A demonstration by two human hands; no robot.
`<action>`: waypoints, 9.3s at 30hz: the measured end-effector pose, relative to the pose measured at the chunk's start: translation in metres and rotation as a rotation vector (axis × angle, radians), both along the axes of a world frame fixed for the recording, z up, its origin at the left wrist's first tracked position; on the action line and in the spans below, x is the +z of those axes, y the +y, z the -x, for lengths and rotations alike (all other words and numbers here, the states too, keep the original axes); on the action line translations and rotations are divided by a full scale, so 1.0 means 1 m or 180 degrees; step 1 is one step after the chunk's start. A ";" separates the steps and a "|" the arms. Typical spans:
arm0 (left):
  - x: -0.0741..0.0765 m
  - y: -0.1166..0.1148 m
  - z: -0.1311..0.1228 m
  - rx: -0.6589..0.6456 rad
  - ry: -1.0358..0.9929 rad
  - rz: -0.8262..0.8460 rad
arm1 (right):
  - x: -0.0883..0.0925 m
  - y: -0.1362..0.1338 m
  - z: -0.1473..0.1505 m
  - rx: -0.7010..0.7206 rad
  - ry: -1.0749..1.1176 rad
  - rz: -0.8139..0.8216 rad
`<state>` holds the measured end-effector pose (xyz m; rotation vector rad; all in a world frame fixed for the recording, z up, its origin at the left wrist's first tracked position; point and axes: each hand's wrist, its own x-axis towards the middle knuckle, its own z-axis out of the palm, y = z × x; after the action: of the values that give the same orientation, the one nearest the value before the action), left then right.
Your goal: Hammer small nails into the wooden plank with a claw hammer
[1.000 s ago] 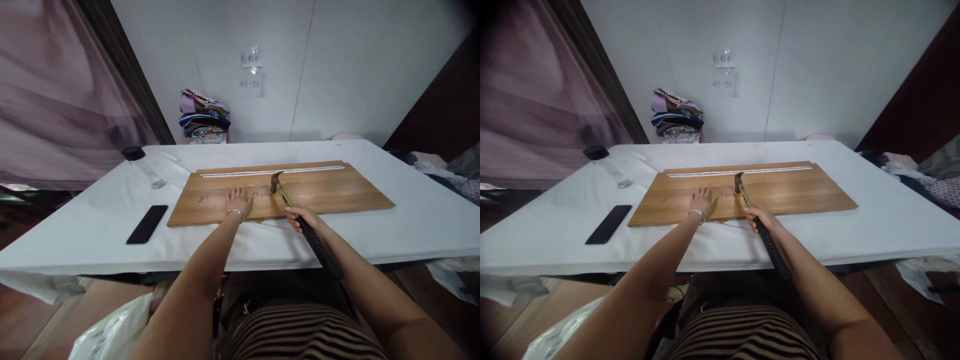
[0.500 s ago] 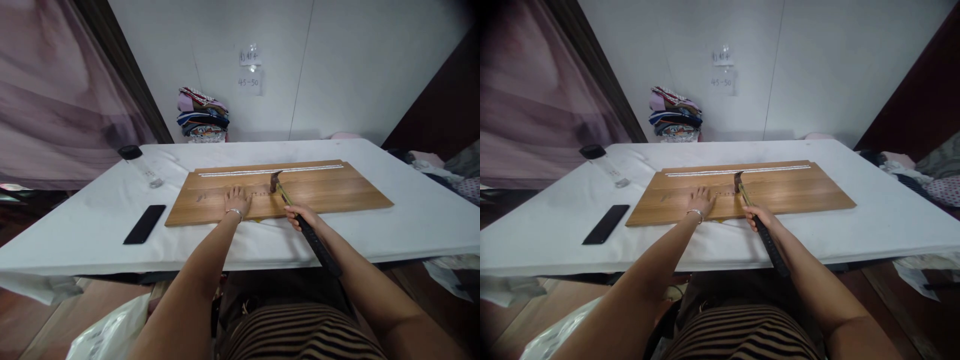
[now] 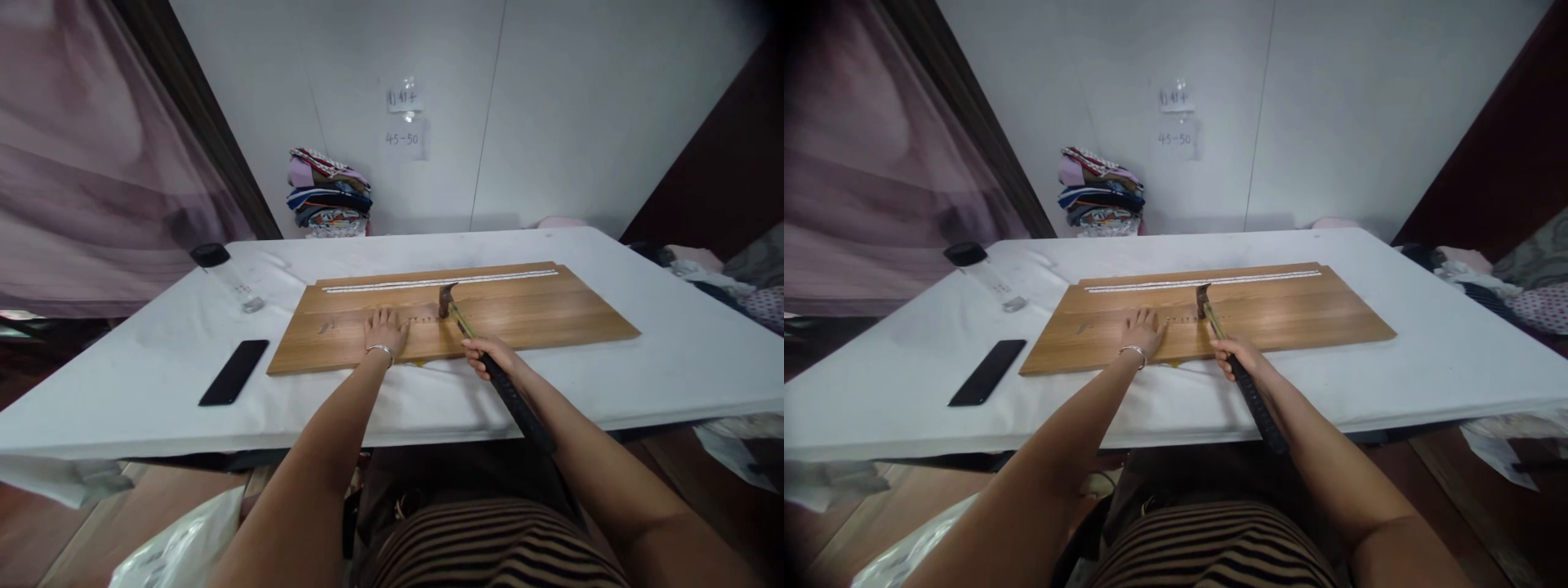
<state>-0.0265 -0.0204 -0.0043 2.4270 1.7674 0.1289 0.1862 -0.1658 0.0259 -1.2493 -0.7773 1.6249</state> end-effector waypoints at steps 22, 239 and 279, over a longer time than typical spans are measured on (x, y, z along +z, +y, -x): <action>-0.002 0.002 0.000 0.0038 -0.0003 0.0012 | 0.001 0.002 -0.001 0.0000 0.0003 0.0014; -0.001 0.000 0.000 0.0076 -0.0159 -0.0046 | 0.000 0.004 -0.018 0.0183 0.0243 0.0081; -0.003 0.001 0.001 0.0068 -0.0138 -0.0151 | 0.014 0.001 -0.014 0.0308 -0.0029 0.0149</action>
<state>-0.0273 -0.0198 -0.0073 2.4189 1.7921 0.2268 0.2001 -0.1644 0.0399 -1.2699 -0.8206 1.7253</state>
